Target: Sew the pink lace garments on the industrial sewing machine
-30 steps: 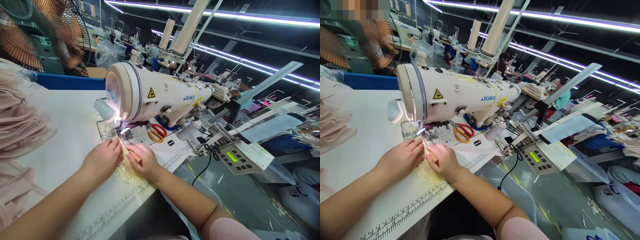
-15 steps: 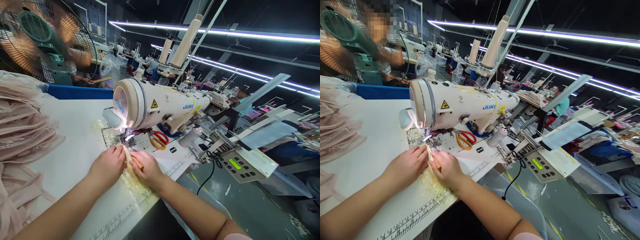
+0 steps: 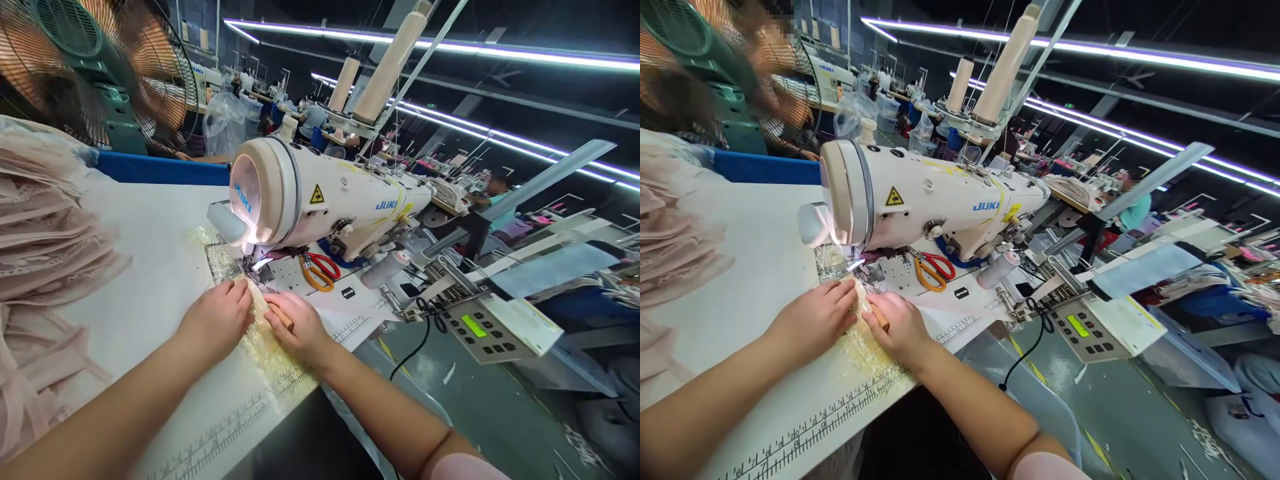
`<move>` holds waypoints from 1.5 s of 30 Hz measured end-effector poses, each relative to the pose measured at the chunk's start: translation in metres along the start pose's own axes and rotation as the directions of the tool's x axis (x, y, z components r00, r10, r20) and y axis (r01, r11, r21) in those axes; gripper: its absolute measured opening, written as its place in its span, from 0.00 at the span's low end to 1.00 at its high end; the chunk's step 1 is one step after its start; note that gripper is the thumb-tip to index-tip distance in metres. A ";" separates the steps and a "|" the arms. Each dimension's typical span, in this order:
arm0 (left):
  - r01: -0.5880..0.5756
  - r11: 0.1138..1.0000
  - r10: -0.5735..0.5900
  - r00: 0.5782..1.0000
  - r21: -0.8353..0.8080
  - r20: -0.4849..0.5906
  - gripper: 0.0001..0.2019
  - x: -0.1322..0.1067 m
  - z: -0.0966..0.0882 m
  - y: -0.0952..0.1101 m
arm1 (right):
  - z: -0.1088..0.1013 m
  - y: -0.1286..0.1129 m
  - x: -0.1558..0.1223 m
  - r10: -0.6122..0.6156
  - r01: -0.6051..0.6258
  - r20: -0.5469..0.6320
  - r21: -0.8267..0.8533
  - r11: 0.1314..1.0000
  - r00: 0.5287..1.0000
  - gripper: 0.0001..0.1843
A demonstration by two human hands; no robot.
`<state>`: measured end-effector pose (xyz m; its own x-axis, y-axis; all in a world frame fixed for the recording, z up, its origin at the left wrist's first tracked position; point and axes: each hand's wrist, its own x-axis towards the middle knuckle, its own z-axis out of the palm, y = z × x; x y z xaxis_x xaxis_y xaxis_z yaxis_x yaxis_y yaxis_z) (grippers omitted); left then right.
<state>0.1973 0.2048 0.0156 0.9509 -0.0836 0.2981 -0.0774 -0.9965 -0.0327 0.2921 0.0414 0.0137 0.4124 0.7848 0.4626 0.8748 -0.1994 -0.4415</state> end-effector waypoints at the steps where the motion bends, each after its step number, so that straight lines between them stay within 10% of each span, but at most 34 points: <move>1: -0.013 1.000 0.014 1.000 0.004 -0.020 0.16 0.000 0.001 -0.001 | 0.000 0.000 0.000 0.010 -0.010 0.002 0.010 1.000 1.000 0.17; 45: -0.091 0.993 0.096 0.993 0.074 -0.072 0.18 0.002 0.003 -0.006 | -0.006 -0.003 0.005 0.113 -0.101 -0.071 0.154 0.983 0.991 0.15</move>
<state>0.2009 0.2107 0.0134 0.9151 -0.1792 0.3611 -0.1407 -0.9814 -0.1305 0.2925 0.0425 0.0218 0.5259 0.7134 0.4632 0.7789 -0.1852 -0.5992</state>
